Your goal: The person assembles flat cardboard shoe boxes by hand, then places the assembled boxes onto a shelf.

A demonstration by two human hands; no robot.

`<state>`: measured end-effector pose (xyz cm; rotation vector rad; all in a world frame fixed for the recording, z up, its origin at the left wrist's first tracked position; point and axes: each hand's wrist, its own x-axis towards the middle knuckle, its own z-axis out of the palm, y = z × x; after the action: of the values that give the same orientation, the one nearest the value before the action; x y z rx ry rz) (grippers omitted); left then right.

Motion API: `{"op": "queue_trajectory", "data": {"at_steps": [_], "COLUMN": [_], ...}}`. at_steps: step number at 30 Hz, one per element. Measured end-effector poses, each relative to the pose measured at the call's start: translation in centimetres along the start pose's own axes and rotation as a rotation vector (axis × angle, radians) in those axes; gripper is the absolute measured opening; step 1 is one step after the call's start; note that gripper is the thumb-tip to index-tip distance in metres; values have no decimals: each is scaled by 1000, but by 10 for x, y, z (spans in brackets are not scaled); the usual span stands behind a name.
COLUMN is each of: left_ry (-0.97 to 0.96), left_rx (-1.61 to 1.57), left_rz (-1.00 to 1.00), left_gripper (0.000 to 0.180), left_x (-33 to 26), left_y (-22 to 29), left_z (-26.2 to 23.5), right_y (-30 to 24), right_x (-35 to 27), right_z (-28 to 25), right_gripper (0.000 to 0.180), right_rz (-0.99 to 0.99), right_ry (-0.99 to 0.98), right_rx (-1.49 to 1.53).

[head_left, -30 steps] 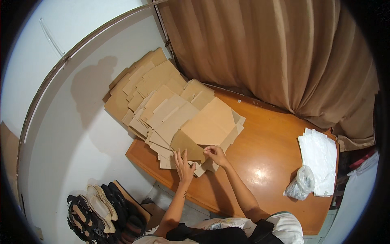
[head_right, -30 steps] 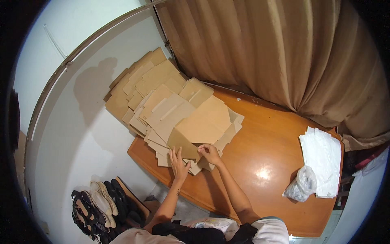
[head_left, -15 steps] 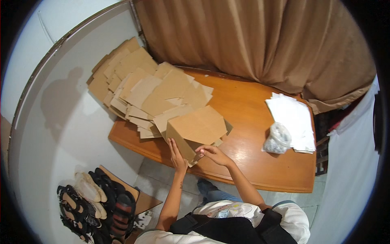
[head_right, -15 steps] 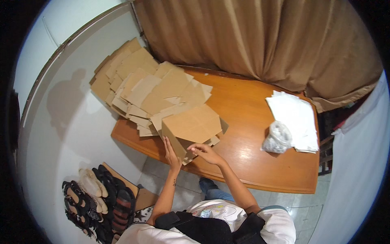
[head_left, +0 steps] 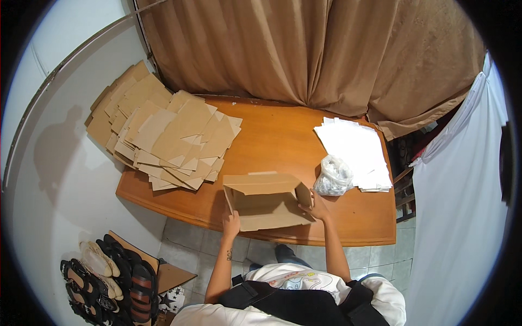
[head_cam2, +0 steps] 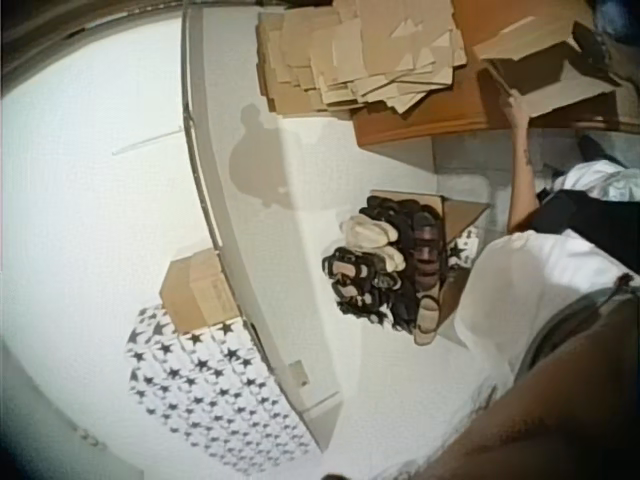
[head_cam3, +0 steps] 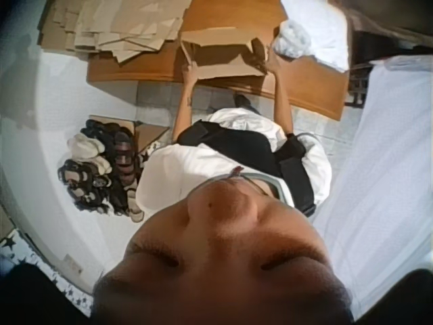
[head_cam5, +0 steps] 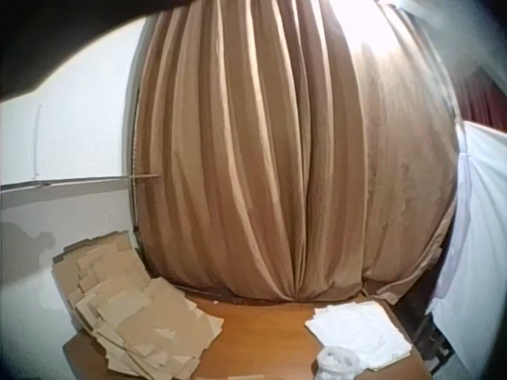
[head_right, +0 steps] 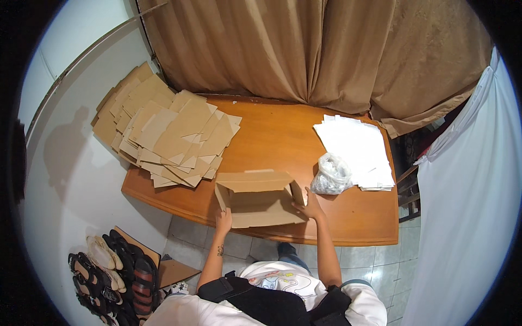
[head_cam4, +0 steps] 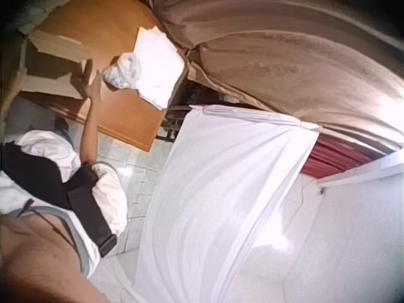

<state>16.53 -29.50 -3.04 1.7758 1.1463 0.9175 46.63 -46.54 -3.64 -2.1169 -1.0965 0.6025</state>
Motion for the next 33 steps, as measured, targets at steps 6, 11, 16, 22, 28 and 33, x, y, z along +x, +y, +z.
{"op": "queue_trajectory", "data": {"at_steps": [6, 11, 16, 22, 28, 33], "left_ry": [-393, -451, -535, -561, -296, -381], "left_rx": [318, 277, 242, 172, 104, 109], "left_rz": [-11, -47, -280, -341, -317, -421], "left_gripper": [35, 43, 45, 45, 45, 44], "left_x": [9, 16, 39, 43, 24, 33], "left_y": [-45, -51, -37, -28, -97, -25], "left_z": [20, 33, 31, 42, 37, 42], "right_y": [9, 0, 3, 24, -94, -115], "right_x": [18, 32, 56, 65, 39, 33], "right_z": [-14, -29, -24, -30, -78, -84], "right_gripper": [26, 27, 30, 46, 52, 51], "right_rz": [-112, 164, 126, 42, -419, -587], "right_ry": [80, -131, -225, -58, 158, -135], "right_rx": [-70, -243, -362, 259, 292, 95]}}
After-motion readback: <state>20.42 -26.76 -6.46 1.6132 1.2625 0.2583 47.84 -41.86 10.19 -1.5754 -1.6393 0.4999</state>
